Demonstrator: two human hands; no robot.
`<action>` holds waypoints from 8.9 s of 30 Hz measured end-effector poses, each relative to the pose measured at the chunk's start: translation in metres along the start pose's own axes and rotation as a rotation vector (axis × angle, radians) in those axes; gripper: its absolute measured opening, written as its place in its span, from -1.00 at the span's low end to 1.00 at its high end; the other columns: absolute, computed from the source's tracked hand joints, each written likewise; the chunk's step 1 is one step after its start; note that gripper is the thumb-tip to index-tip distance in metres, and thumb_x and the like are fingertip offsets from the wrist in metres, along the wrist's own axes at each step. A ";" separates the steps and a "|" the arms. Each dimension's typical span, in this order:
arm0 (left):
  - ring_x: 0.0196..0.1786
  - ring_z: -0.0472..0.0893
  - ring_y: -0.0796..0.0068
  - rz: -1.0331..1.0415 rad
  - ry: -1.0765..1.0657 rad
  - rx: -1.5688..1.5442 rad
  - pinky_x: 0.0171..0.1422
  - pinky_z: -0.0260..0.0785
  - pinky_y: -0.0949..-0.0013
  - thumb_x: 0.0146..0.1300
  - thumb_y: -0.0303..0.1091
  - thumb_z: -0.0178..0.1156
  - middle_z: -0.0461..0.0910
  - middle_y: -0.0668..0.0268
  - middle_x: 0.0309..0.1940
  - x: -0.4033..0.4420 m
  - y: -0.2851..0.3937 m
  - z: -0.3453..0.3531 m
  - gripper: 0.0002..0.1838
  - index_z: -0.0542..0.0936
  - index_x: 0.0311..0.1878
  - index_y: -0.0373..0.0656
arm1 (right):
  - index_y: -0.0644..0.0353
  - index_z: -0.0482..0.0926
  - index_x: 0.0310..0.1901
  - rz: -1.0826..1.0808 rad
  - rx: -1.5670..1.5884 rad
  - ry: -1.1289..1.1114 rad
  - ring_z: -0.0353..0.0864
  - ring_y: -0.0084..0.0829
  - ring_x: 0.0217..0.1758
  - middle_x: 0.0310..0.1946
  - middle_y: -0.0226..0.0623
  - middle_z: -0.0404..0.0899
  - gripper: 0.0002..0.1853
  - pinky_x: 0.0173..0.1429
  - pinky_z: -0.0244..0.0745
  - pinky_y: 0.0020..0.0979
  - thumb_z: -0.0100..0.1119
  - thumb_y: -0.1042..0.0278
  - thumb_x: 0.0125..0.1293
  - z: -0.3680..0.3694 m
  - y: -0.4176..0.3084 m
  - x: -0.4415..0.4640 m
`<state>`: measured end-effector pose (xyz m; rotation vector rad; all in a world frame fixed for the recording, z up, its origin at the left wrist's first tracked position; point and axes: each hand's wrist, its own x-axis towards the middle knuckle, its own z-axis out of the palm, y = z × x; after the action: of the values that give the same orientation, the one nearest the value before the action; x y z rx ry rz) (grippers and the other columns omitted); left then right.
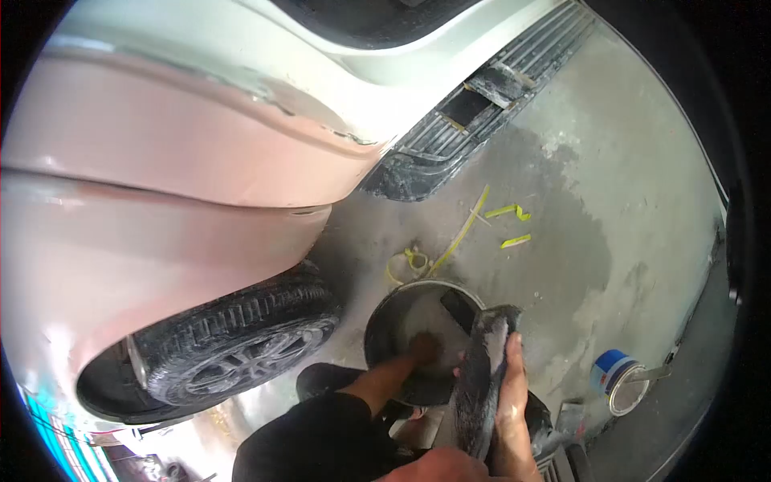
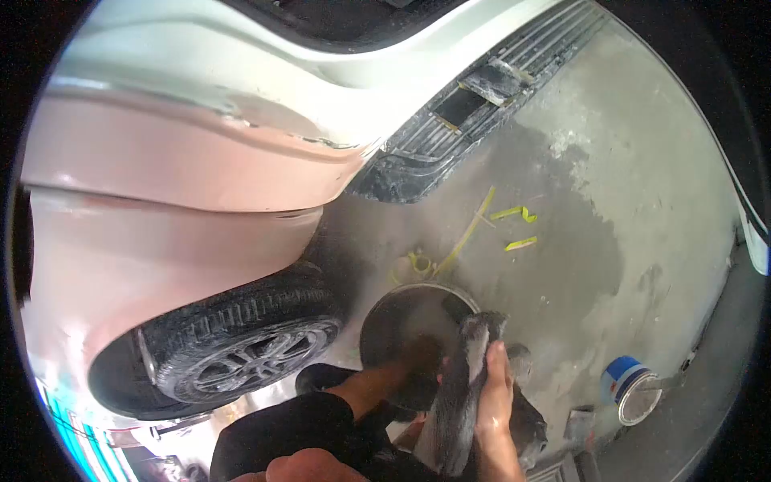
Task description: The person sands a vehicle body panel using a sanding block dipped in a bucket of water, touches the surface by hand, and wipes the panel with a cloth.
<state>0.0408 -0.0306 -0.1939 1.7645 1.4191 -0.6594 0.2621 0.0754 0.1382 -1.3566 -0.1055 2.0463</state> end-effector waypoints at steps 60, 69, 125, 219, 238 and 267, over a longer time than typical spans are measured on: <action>0.30 0.67 0.03 0.205 0.554 1.537 0.45 0.42 -0.16 0.66 0.03 0.13 0.70 0.14 0.24 -0.868 -0.003 -0.669 -0.74 0.60 -0.01 0.08 | 0.13 0.45 0.54 -0.908 -0.323 0.000 0.49 0.20 0.37 0.57 0.21 0.25 -0.20 0.43 0.49 0.02 0.53 0.10 0.32 0.377 0.138 -0.164; 0.33 0.63 -0.01 0.249 0.578 1.582 0.41 0.45 -0.18 0.66 0.02 0.11 0.69 0.11 0.23 -0.860 -0.001 -0.669 -0.71 0.61 -0.04 0.02 | 0.12 0.46 0.56 -0.969 -0.335 -0.053 0.44 0.24 0.48 0.52 0.24 0.32 -0.09 0.53 0.46 0.01 0.65 0.26 0.15 0.361 0.110 -0.132; 0.35 0.60 -0.05 0.208 0.609 1.592 0.41 0.45 -0.20 0.63 0.02 0.16 0.68 0.11 0.24 -0.867 -0.002 -0.662 -0.71 0.61 -0.02 0.01 | 0.31 0.51 0.47 -0.764 -0.391 0.261 0.52 0.32 0.11 0.14 0.43 0.44 -0.32 0.24 0.50 0.10 0.43 0.23 0.38 0.388 0.062 -0.127; 0.39 0.52 -0.12 0.144 0.629 1.651 0.44 0.39 -0.27 0.63 0.08 0.14 0.70 0.08 0.23 -0.859 -0.001 -0.659 -0.71 0.59 -0.02 0.08 | 0.25 0.54 0.47 -0.859 -0.450 0.216 0.55 0.25 0.11 0.14 0.39 0.48 -0.34 0.20 0.55 0.06 0.44 0.26 0.35 0.364 0.080 -0.124; 0.39 0.51 -0.12 0.091 0.651 1.643 0.44 0.38 -0.27 0.64 0.10 0.11 0.71 0.07 0.22 -0.864 -0.001 -0.653 -0.70 0.57 -0.03 0.10 | 0.33 0.56 0.42 -0.882 -0.504 0.243 0.59 0.22 0.07 0.08 0.41 0.51 -0.38 0.20 0.58 0.01 0.39 0.22 0.40 0.376 0.054 -0.128; 0.38 0.55 -0.09 0.147 0.639 1.649 0.39 0.43 -0.25 0.62 0.08 0.16 0.69 0.07 0.23 -0.850 0.003 -0.651 -0.67 0.60 -0.01 0.02 | 0.08 0.55 0.48 -0.885 -0.548 0.274 0.54 0.22 0.08 0.25 0.36 0.43 -0.31 0.15 0.52 0.08 0.48 0.22 0.31 0.362 0.089 -0.127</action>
<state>-0.2111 0.0137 0.8464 3.5309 0.9778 -1.4919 -0.0562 0.0383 0.3666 -1.5062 -1.0081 1.1032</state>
